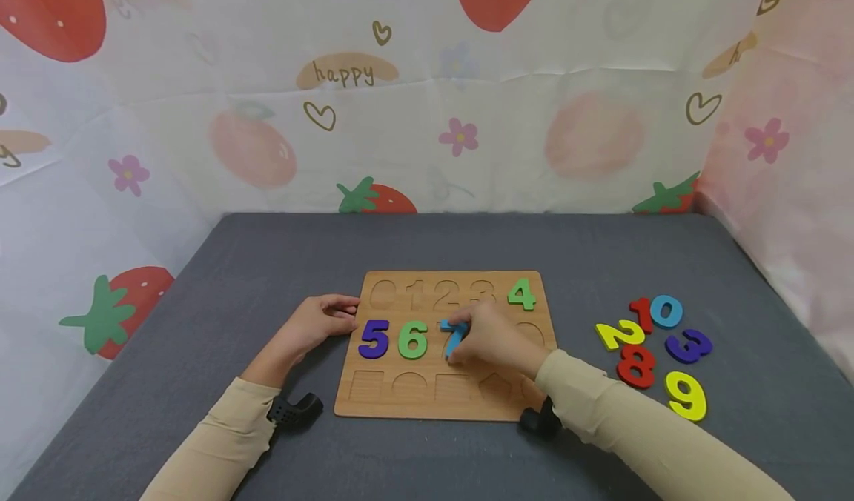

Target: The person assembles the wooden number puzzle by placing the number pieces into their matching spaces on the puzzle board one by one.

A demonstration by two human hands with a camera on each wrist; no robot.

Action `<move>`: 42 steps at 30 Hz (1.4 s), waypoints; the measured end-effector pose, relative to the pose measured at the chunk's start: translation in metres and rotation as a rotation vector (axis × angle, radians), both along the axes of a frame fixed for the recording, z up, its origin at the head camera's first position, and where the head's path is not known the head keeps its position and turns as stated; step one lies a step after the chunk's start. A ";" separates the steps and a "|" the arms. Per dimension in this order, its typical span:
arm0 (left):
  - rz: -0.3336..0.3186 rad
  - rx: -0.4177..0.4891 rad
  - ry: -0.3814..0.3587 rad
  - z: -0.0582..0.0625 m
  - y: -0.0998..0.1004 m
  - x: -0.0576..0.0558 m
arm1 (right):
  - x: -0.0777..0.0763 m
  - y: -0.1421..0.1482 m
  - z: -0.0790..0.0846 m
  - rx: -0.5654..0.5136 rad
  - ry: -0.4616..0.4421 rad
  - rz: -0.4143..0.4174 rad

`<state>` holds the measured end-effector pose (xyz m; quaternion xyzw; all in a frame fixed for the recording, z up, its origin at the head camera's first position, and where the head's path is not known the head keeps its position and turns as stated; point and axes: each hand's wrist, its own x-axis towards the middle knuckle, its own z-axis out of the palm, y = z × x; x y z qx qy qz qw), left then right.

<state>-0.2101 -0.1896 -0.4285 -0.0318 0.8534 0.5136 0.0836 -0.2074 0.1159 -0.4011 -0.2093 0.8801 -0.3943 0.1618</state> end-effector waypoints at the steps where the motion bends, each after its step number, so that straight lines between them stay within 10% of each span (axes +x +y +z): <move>1: 0.000 0.000 0.000 0.000 0.000 0.000 | 0.000 -0.001 0.000 0.001 -0.001 0.002; 26: -0.009 -0.002 -0.005 0.002 -0.003 0.001 | 0.002 -0.016 0.003 0.080 0.042 -0.013; 42: -0.014 0.010 -0.004 0.001 -0.001 0.002 | 0.022 0.051 0.029 -0.023 0.036 -0.224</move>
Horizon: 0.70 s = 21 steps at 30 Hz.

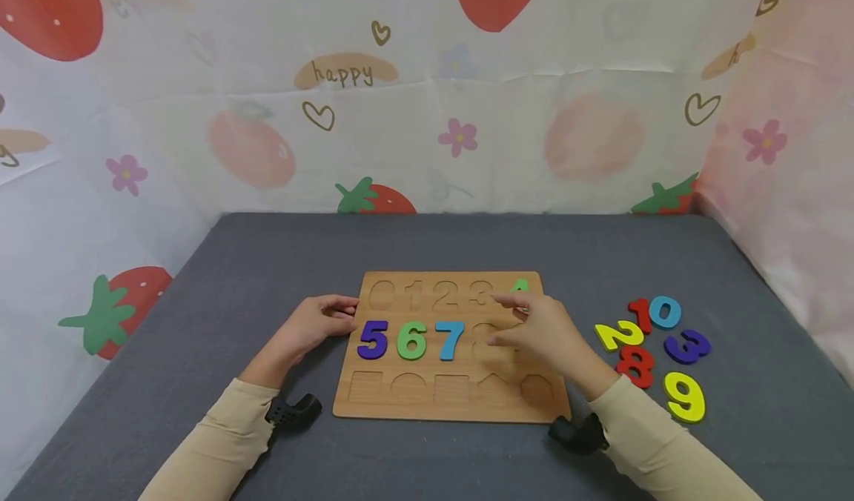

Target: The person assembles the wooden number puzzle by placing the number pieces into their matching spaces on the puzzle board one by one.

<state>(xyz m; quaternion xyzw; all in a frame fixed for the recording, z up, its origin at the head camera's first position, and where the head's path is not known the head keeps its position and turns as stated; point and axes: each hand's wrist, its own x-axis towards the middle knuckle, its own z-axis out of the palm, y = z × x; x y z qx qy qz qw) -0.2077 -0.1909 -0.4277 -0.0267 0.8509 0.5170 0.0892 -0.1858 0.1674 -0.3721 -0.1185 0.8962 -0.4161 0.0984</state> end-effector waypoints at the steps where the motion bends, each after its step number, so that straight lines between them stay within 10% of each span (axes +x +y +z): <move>1: 0.001 0.000 0.000 0.000 0.000 0.000 | 0.001 0.006 0.000 -0.003 0.003 -0.019; 21: -0.007 0.003 0.002 -0.001 -0.001 0.001 | 0.009 0.089 -0.002 0.056 -0.151 -0.213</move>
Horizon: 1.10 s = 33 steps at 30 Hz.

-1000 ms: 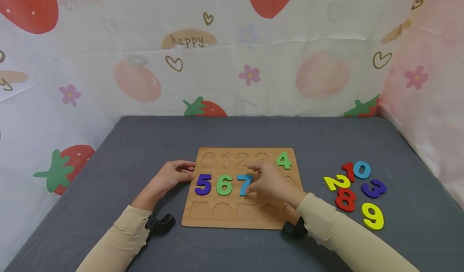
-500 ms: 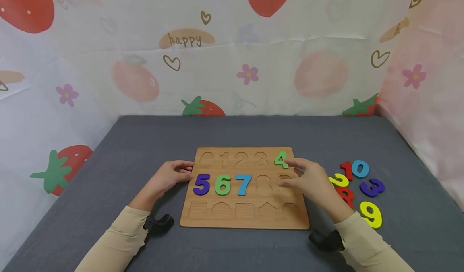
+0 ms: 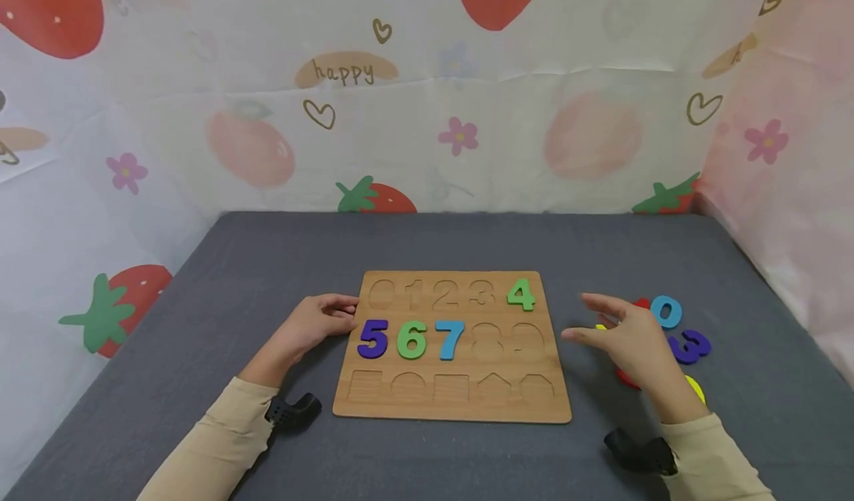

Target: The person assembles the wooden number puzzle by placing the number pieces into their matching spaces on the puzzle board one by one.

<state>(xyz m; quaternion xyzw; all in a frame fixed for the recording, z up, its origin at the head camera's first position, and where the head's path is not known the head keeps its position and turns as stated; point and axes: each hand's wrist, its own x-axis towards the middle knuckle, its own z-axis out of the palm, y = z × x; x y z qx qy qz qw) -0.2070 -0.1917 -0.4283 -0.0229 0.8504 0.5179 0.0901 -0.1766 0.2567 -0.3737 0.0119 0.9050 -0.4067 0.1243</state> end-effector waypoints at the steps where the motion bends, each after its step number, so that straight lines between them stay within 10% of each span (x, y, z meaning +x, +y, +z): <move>1: -0.002 -0.001 0.000 0.000 0.000 0.000 | 0.000 0.003 0.000 0.009 0.002 -0.003; 33: 0.013 -0.001 -0.019 0.003 0.001 0.000 | -0.010 0.059 -0.015 0.198 -0.081 -0.036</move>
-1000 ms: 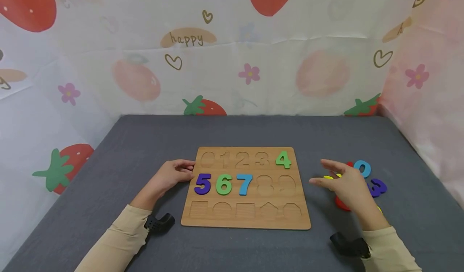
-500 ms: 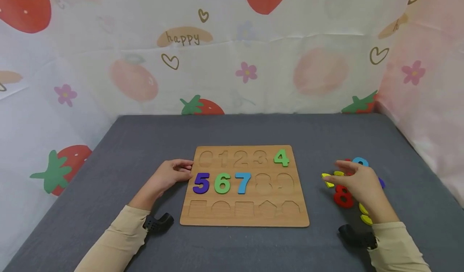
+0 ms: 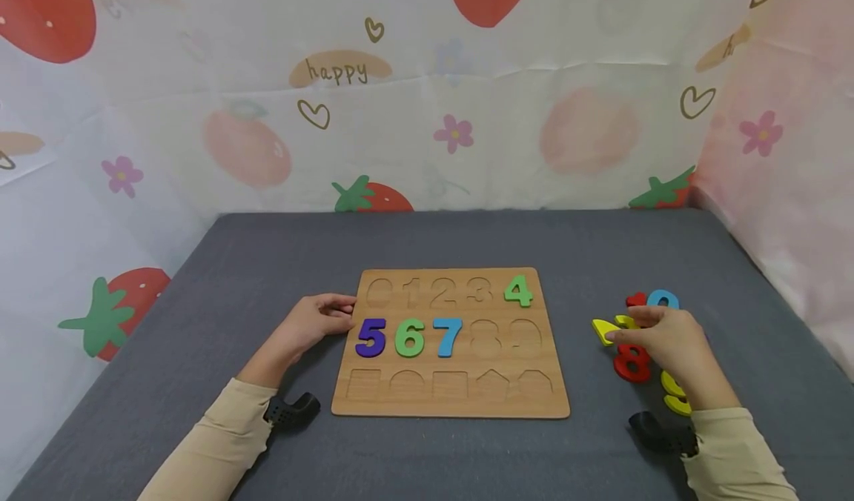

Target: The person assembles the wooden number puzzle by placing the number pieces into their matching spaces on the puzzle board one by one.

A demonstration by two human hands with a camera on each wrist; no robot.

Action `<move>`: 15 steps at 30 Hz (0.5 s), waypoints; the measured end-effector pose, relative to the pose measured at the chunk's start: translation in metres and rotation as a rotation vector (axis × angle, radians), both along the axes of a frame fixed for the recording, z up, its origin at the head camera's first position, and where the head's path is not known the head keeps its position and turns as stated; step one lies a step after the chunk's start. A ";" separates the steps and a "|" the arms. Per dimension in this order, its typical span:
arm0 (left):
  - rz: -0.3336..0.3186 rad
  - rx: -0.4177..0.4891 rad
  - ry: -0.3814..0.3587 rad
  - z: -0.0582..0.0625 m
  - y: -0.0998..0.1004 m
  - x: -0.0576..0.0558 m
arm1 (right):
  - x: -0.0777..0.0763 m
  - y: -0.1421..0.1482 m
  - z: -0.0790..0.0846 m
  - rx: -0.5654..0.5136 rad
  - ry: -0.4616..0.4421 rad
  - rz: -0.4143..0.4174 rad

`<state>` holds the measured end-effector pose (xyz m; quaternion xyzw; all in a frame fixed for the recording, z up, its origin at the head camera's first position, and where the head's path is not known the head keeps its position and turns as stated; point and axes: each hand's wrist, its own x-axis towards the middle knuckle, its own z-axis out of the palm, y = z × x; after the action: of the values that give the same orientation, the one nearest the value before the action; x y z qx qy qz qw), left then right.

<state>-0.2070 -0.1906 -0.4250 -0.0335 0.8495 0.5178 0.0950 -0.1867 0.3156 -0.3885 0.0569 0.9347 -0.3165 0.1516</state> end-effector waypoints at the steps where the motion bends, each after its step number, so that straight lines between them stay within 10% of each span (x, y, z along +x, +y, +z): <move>1: 0.000 0.001 0.002 0.000 0.000 0.000 | 0.000 0.000 0.000 0.000 0.003 0.002; 15: -0.014 0.004 0.020 -0.002 -0.002 0.001 | -0.005 -0.009 -0.010 -0.019 0.063 0.077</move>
<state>-0.2055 -0.1921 -0.4266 -0.0220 0.8495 0.5193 0.0904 -0.1920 0.3067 -0.3983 0.0096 0.9374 -0.3209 0.1345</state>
